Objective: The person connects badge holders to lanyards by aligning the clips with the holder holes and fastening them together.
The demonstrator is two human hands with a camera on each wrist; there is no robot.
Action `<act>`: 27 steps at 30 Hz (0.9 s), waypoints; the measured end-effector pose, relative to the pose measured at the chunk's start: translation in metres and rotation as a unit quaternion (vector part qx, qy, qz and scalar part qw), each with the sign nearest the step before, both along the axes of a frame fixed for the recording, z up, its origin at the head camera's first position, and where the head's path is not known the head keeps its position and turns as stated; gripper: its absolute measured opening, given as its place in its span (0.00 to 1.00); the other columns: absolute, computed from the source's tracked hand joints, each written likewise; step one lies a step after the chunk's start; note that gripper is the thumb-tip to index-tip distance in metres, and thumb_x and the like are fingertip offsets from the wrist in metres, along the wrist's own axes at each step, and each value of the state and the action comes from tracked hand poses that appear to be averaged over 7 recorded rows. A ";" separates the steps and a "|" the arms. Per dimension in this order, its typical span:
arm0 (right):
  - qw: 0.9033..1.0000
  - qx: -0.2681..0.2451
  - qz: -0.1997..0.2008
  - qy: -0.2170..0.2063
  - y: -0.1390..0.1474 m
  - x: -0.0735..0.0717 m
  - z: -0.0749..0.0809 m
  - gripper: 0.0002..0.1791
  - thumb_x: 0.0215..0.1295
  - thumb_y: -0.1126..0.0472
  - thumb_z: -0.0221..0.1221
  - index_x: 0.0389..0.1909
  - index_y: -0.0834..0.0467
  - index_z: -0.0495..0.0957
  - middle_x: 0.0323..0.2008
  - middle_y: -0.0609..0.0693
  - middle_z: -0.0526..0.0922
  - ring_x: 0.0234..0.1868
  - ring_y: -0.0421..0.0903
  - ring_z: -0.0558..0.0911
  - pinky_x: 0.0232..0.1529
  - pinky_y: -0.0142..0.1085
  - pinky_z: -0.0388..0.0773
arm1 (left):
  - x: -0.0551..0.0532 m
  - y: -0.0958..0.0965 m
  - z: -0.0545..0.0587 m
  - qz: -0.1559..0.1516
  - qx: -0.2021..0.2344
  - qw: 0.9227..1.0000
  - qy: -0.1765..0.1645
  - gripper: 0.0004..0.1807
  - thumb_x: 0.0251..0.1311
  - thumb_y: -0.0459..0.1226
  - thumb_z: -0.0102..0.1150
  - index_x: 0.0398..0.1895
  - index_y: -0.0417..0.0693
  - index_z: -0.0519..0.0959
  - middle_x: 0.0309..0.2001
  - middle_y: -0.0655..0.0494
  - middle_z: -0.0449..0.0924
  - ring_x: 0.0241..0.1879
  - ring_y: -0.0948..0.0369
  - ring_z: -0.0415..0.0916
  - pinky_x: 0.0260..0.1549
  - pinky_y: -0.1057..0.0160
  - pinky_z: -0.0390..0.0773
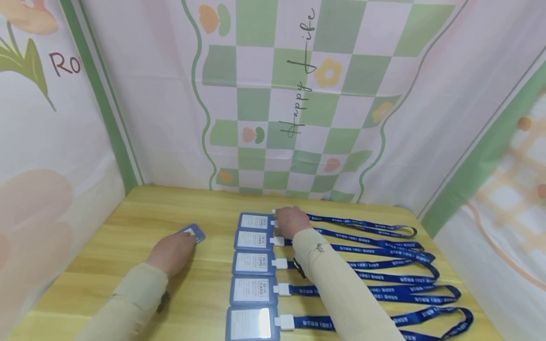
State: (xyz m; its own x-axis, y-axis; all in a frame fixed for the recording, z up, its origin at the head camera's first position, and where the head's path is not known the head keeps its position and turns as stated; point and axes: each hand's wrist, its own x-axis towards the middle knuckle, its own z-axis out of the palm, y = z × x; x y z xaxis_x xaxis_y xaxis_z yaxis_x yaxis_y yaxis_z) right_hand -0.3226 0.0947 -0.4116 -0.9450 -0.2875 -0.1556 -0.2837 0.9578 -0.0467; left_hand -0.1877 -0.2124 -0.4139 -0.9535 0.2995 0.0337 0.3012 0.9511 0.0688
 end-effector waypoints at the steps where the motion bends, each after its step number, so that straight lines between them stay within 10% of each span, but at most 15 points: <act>1: 1.000 0.000 -0.001 -0.001 0.000 0.000 -0.001 0.18 0.78 0.60 0.55 0.64 0.53 0.80 0.58 0.55 0.86 0.60 0.57 0.81 0.65 0.54 0.80 | -0.001 0.001 0.000 0.000 -0.001 1.000 -0.003 0.07 0.67 0.27 0.57 0.44 0.38 0.82 0.44 0.39 0.86 0.40 0.44 0.86 0.42 0.44 0.89; 27: 1.000 0.005 0.004 0.011 0.000 0.000 -0.002 0.16 0.77 0.59 0.57 0.60 0.53 0.82 0.54 0.55 0.87 0.57 0.56 0.83 0.62 0.53 0.82 | -0.015 0.017 0.005 0.023 0.019 0.998 -0.049 0.12 0.71 0.29 0.52 0.51 0.33 0.81 0.48 0.31 0.84 0.48 0.38 0.83 0.51 0.39 0.86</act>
